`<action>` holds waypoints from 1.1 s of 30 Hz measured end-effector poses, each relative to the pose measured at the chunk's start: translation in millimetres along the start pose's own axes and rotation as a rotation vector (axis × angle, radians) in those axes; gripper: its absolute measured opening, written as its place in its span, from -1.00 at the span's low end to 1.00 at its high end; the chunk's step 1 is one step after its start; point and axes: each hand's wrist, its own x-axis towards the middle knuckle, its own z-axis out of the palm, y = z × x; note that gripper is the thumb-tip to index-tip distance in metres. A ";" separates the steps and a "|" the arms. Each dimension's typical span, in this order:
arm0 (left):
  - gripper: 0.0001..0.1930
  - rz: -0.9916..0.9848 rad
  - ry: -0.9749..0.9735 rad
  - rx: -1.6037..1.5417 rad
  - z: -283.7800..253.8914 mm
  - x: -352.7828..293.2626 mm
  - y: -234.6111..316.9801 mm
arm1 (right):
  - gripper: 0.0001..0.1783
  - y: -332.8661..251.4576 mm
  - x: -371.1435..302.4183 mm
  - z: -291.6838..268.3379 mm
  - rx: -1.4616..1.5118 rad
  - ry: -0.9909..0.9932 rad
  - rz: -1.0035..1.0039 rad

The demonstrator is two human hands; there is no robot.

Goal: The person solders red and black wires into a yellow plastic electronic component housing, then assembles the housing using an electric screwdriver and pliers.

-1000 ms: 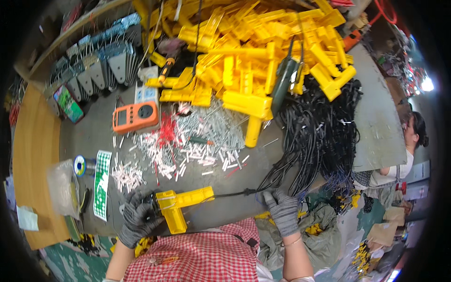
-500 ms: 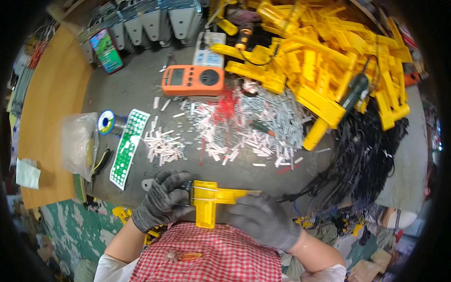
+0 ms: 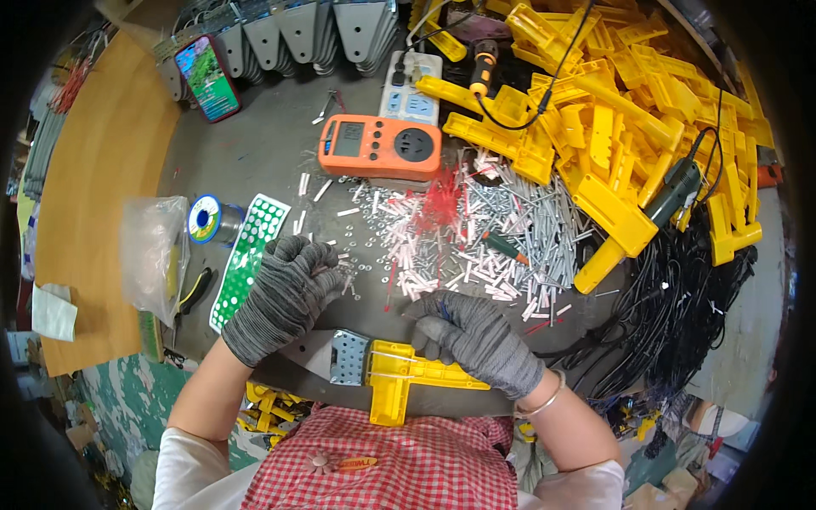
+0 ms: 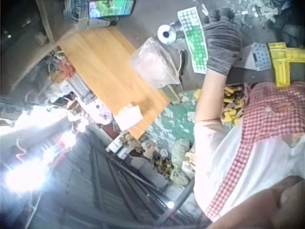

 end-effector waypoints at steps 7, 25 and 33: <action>-0.78 -0.021 0.147 -0.303 1.5 18.4 49.3 | -0.66 7.2 3.3 -1.2 0.110 0.072 -0.086; -0.74 -0.306 0.195 -0.657 3.5 0.7 76.3 | -0.74 6.6 13.3 0.1 -0.091 0.040 -0.199; -0.76 -0.355 0.338 -0.849 13.1 -12.1 74.5 | -0.74 -1.6 23.1 13.8 -0.872 0.267 -0.317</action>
